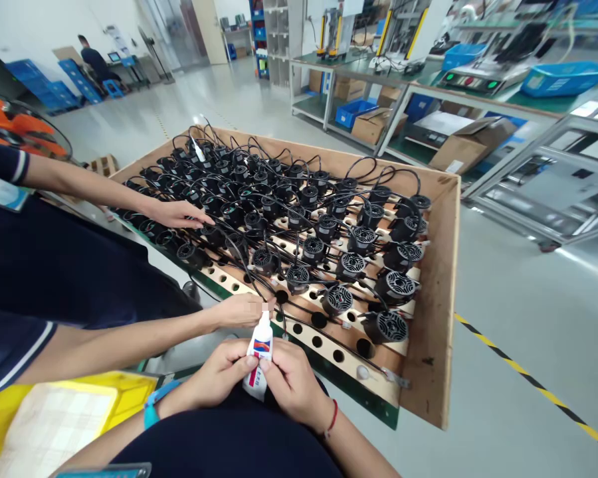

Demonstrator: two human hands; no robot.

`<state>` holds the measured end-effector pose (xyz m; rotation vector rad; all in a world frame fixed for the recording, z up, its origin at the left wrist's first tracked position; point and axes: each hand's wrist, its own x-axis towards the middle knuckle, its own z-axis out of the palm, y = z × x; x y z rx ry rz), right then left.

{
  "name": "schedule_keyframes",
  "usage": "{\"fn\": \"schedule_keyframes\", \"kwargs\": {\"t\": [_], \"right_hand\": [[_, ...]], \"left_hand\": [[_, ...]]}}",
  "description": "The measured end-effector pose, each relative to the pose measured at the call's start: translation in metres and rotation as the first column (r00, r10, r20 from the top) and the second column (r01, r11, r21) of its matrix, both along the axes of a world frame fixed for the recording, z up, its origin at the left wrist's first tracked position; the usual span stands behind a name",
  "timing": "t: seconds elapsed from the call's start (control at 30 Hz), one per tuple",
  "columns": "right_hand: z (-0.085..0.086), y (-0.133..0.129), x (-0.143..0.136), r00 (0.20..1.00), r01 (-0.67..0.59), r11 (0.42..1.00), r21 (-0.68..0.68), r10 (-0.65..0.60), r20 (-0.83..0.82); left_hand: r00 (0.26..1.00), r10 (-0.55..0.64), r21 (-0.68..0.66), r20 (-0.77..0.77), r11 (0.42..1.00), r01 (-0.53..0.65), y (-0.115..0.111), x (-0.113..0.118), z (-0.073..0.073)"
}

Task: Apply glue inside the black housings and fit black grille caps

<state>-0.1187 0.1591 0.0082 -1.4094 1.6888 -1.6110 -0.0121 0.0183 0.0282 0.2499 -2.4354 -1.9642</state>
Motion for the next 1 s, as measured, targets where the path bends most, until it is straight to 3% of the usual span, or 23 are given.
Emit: {"fn": "schedule_keyframes", "kwargs": {"t": [0.2,0.43,0.63,0.8,1.0], "right_hand": [[0.003,-0.001,-0.003,1.000,0.011,0.999,0.043,-0.012,0.024],[0.000,-0.004,-0.005,0.993,-0.097,0.993,0.074,0.091,0.077],[0.003,-0.008,-0.009,0.980,-0.186,0.981,0.062,0.181,0.089],[0.003,-0.012,-0.009,0.965,-0.224,0.973,0.063,0.212,0.154],[0.002,-0.011,-0.017,0.955,-0.277,0.943,0.186,0.248,0.162]], "left_hand": [[0.999,0.033,0.106,0.032,0.994,-0.036,0.002,0.002,-0.001],[0.992,0.114,0.125,0.063,0.985,-0.121,0.002,0.007,0.001],[0.990,0.100,0.255,0.098,0.959,-0.122,0.002,0.012,-0.001],[0.976,0.194,0.247,0.100,0.945,-0.213,0.001,0.014,-0.003],[0.960,0.230,0.267,0.157,0.926,-0.266,0.003,0.010,-0.006]]}}
